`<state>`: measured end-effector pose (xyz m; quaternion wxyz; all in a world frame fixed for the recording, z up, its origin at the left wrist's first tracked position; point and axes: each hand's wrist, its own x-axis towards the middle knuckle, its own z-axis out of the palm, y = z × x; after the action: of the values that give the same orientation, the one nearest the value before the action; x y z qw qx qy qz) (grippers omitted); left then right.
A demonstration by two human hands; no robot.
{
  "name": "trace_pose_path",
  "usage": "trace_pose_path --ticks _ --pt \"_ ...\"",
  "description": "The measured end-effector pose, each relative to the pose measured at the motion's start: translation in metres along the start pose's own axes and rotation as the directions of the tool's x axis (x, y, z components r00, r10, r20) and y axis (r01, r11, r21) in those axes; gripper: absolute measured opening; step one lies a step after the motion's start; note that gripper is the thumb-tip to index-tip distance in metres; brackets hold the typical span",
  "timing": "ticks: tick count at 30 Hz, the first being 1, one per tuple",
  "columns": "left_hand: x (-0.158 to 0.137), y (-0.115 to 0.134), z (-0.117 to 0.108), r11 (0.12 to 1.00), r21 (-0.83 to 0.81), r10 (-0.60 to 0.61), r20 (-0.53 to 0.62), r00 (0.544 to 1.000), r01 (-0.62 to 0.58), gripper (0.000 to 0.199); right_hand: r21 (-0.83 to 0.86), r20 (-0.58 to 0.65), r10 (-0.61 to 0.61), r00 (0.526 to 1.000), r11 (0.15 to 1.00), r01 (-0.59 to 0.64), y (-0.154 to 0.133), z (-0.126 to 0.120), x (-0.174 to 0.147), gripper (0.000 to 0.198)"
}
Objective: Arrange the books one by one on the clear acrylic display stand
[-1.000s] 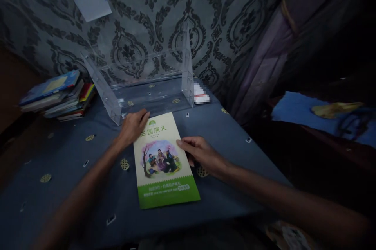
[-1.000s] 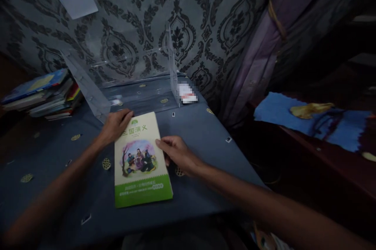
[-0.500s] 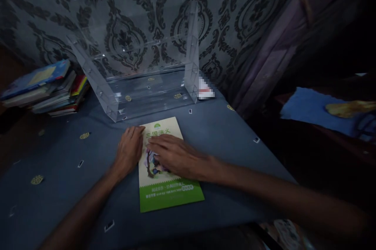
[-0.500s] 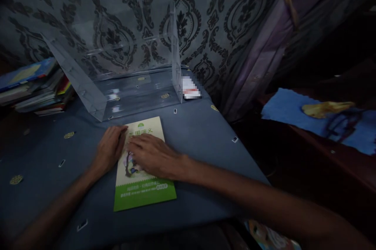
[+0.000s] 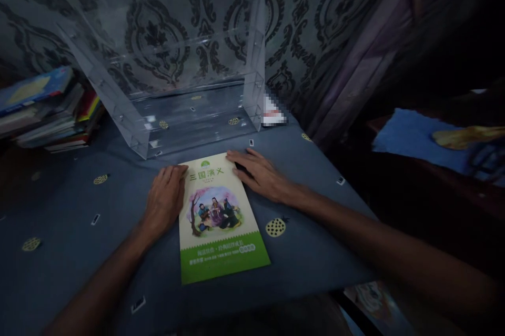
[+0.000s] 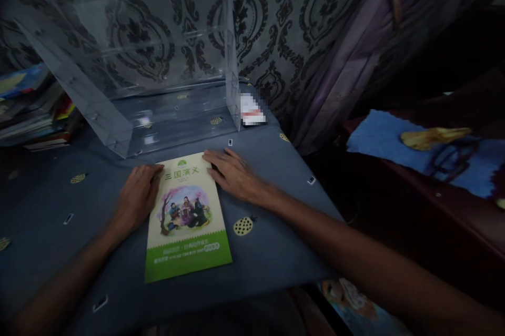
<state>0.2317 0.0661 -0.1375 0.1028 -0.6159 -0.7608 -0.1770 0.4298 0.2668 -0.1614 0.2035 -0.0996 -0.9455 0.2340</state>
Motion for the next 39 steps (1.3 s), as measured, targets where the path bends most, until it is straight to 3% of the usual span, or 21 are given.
trace_pose_path --ticks 7,14,19,24,32,35,39 --pt "0.012 0.014 -0.010 0.975 0.199 0.066 0.149 0.987 -0.095 0.033 0.127 -0.067 -0.019 0.998 0.991 0.027 0.008 0.004 0.002 0.041" --pt "0.047 0.049 0.013 0.969 0.101 0.203 0.189 0.961 -0.225 0.041 0.272 -0.081 0.023 0.996 0.962 0.000 0.018 0.004 0.005 0.041" --pt "0.061 0.058 0.024 0.968 0.009 0.246 0.185 0.951 -0.252 0.046 0.362 -0.089 0.034 0.995 0.932 0.000 0.021 0.004 0.008 0.042" --pt "0.039 0.063 0.014 0.918 -0.147 0.390 0.146 0.909 -0.369 0.044 0.363 -0.090 0.034 0.995 0.932 0.001 0.020 0.003 0.009 0.041" --pt "-0.031 0.101 -0.023 0.828 -0.330 0.522 0.160 0.838 -0.453 0.042 0.279 -0.082 0.010 0.997 0.960 0.013 0.015 0.000 0.008 0.041" --pt "-0.046 0.111 -0.031 0.822 -0.335 0.539 0.199 0.818 -0.460 0.036 0.237 -0.082 0.004 0.997 0.971 0.016 0.013 0.000 0.007 0.041" --pt "-0.054 0.117 -0.027 0.836 -0.234 0.537 0.163 0.828 -0.497 0.033 0.218 -0.084 0.003 0.996 0.976 0.016 0.012 0.001 0.007 0.040"
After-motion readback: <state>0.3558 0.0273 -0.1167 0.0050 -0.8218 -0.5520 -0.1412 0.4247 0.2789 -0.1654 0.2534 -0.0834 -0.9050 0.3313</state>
